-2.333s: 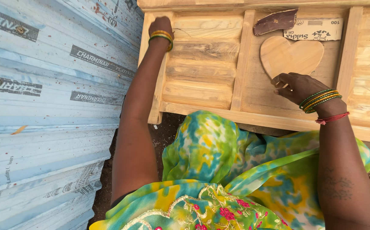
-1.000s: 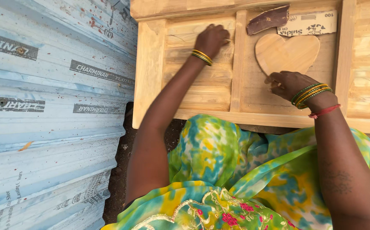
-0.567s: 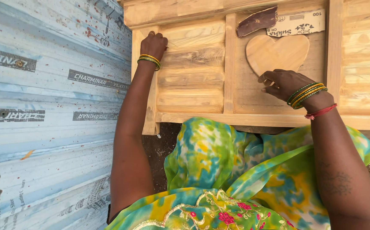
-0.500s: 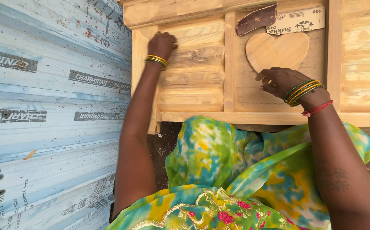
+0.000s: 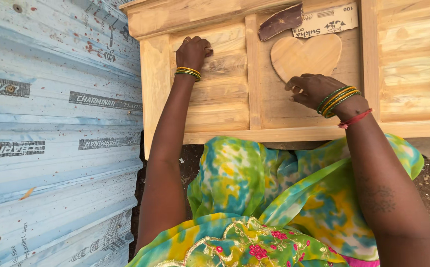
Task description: The person sits on the ground and sands a wooden drawer front using a sanding block. They repeatedly rub the surface of the drawer, focusing on the flat panels and edges.
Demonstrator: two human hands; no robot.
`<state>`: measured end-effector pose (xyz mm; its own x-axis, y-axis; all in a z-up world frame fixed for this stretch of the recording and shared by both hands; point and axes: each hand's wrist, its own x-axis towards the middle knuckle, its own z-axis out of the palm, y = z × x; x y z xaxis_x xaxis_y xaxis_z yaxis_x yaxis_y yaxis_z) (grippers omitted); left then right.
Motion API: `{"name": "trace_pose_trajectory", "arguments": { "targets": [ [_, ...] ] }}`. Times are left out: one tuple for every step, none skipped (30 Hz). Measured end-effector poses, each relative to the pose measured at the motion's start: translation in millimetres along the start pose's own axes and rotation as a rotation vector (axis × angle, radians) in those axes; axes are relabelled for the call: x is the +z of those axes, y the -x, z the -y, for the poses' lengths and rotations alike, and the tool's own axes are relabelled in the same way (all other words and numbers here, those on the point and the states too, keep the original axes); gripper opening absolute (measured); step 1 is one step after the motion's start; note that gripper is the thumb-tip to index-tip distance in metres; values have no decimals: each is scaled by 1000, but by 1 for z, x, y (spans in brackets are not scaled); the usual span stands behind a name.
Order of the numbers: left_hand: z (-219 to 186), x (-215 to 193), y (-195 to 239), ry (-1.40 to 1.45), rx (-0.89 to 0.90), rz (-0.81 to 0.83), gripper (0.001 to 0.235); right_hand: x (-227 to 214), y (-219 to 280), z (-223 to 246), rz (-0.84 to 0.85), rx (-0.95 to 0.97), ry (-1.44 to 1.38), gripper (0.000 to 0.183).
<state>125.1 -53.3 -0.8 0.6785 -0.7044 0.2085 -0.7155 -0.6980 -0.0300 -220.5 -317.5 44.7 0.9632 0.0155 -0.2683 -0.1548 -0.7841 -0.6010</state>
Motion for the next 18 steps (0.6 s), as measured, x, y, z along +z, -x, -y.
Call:
{"name": "trace_pose_trajectory", "arguments": {
  "targets": [
    [-12,0,1,47,14,-24,11,2,-2,1,3,-7,0,31],
    [-30,4,0,95,28,-48,13,5,-5,3,7,-15,0,31],
    [-51,8,-6,145,40,-81,16,4,-7,5,6,-23,9,31],
    [-75,13,-11,133,27,-133,10,4,-9,6,21,-17,13,31],
    [-96,16,-19,127,15,-185,7,3,-9,5,36,-5,19,31],
    [-107,16,-29,80,-61,-108,6,2,-9,4,51,7,26,30],
    [-115,14,-35,28,-140,-22,7,3,-8,4,24,8,28,31],
    [-121,11,-40,-24,-219,65,9,3,-7,2,-3,10,30,32],
    [-122,6,-42,-25,-245,134,13,4,-7,4,-32,8,25,33],
    [-122,-1,-42,-26,-272,202,17,5,-8,6,-15,11,42,32],
    [-125,-7,-42,-22,-294,269,22,4,-6,6,0,19,61,32],
    [-129,-12,-40,0,-293,269,23,2,-6,7,15,27,80,31],
    [-132,-17,-34,22,-291,269,24,1,-5,8,17,26,73,31],
    [-136,-20,-26,44,-290,270,26,-1,-4,8,19,25,65,31],
    [-142,-21,-17,76,-308,266,24,-2,-2,9,23,23,56,31],
    [-148,-21,-6,108,-326,263,22,-4,0,10,19,26,61,31],
    [-154,-19,5,139,-346,259,21,-6,1,9,16,28,66,32],
    [-156,-17,17,145,-351,182,21,-6,3,11,13,29,71,33]
  ]
}}
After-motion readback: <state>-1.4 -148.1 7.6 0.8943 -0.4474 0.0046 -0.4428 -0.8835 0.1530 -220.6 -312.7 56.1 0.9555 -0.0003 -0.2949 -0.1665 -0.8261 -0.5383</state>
